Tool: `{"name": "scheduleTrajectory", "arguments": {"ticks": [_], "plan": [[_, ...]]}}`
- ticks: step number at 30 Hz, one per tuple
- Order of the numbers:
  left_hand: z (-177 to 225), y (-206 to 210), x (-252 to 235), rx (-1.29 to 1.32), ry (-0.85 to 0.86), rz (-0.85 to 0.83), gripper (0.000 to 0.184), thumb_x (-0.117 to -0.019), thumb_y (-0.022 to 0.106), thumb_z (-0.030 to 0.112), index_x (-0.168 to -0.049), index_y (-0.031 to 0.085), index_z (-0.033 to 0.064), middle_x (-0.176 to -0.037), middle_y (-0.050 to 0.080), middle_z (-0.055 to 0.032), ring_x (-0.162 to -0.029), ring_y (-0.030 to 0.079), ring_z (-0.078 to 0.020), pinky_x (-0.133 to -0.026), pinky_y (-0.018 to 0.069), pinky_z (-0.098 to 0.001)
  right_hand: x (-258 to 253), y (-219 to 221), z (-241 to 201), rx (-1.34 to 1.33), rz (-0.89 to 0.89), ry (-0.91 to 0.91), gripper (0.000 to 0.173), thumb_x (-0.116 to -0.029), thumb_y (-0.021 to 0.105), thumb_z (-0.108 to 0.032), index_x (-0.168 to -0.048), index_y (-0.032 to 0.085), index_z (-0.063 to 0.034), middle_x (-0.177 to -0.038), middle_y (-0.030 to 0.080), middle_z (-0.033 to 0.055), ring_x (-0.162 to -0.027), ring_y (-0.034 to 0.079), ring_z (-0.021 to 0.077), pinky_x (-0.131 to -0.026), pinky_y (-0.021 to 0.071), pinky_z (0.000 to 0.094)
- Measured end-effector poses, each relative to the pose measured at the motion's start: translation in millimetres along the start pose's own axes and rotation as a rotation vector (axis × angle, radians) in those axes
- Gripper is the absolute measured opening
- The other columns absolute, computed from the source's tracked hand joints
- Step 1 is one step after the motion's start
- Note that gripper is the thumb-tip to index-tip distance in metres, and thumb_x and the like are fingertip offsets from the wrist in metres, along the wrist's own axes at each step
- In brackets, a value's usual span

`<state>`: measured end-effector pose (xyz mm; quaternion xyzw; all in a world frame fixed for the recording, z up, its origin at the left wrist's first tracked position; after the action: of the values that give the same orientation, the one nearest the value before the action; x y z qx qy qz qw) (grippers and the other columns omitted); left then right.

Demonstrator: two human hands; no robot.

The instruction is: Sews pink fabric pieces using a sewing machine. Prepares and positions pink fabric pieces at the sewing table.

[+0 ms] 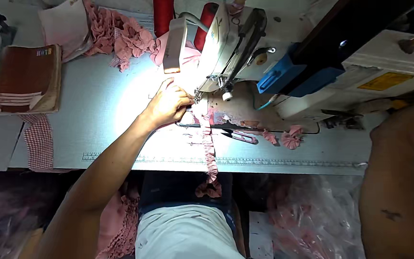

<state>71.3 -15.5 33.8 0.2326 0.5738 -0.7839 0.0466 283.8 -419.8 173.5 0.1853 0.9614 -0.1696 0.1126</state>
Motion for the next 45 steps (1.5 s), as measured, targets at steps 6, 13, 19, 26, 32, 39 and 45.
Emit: {"name": "scheduleTrajectory", "arguments": {"ticks": [6, 13, 19, 26, 32, 39, 45], "plan": [[3, -3, -1, 0.011, -0.002, 0.001, 0.034, -0.0992, 0.048, 0.021, -0.118, 0.076, 0.0187, -0.125, 0.072, 0.0017, -0.124, 0.063, -0.0191, -0.123, 0.0262, -0.0566, -99, -16, 74, -0.056, -0.189, -0.098, 0.055, -0.1096, 0.026, -0.044, -0.145, 0.050, -0.0095, -0.138, 0.058, 0.0057, -0.126, 0.057, 0.0123, -0.105, 0.0493, 0.0362], [6, -5, 6, -0.024, 0.025, 0.007, 0.034, -0.0965, 0.050, 0.019, -0.115, 0.078, 0.0142, -0.123, 0.074, -0.0011, -0.122, 0.065, -0.0213, -0.119, 0.0311, -0.0577, -114, 13, 22, 0.274, -0.204, -0.077, 0.057, -0.1063, 0.045, -0.047, -0.128, 0.060, 0.0028, -0.124, 0.063, 0.0212, -0.112, 0.061, 0.0267, -0.098, 0.0493, 0.0488], [6, -7, 5, -0.009, 0.011, 0.035, 0.032, -0.0954, 0.052, 0.019, -0.113, 0.079, 0.0157, -0.121, 0.074, -0.0007, -0.119, 0.066, -0.0201, -0.117, 0.0348, -0.0557, -93, -26, 97, 0.076, 0.043, -0.359, 0.050, -0.1084, 0.030, -0.023, -0.137, 0.053, 0.0098, -0.140, 0.054, 0.0274, -0.132, 0.051, 0.0276, -0.115, 0.0390, 0.0367], [12, -10, 1, -0.002, 0.073, 0.038, 0.030, -0.0977, 0.052, 0.016, -0.111, 0.078, 0.0123, -0.126, 0.073, -0.0036, -0.132, 0.058, -0.0269, -0.118, 0.0373, -0.0464, -93, 8, 40, -0.109, -0.140, -0.336, 0.049, -0.1106, 0.041, -0.035, -0.139, 0.052, 0.0044, -0.133, 0.061, 0.0121, -0.125, 0.058, 0.0105, -0.110, 0.0472, 0.0294], [14, -11, 6, 0.069, 0.014, 0.015, 0.030, -0.0960, 0.053, 0.011, -0.113, 0.076, 0.0046, -0.125, 0.073, -0.0099, -0.125, 0.065, -0.0273, -0.111, 0.0458, -0.0428, -76, 4, 103, -0.173, -0.202, -0.300, 0.053, -0.1125, 0.028, -0.031, -0.151, 0.038, 0.0043, -0.148, 0.051, 0.0143, -0.136, 0.051, 0.0132, -0.114, 0.0422, 0.0304], [8, -37, 49, -0.088, -0.274, 0.008, 0.028, -0.0975, 0.053, 0.012, -0.114, 0.076, 0.0108, -0.117, 0.074, -0.0072, -0.111, 0.070, -0.0256, -0.097, 0.0547, -0.0459, -62, 2, 93, -0.086, -0.201, -0.161, 0.048, -0.1121, 0.032, -0.028, -0.147, 0.045, 0.0011, -0.144, 0.054, 0.0102, -0.134, 0.051, 0.0087, -0.115, 0.0400, 0.0259], [16, -81, 140, -0.171, -0.498, 0.000, 0.030, -0.0970, 0.051, 0.011, -0.113, 0.076, 0.0125, -0.124, 0.073, -0.0042, -0.121, 0.066, -0.0235, -0.105, 0.0516, -0.0466, -70, -14, 136, -0.049, -0.228, 0.038, 0.050, -0.1090, 0.040, -0.036, -0.151, 0.042, -0.0089, -0.146, 0.051, 0.0078, -0.130, 0.053, 0.0154, -0.107, 0.0472, 0.0361]]}}
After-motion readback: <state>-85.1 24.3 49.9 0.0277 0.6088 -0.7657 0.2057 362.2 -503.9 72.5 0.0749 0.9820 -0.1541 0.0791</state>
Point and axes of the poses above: each hand's wrist, its own x-axis away from the middle knuckle, its own y-axis out of the palm, z = x × y, the point moved 8 cm from there along -x, towards the middle knuckle
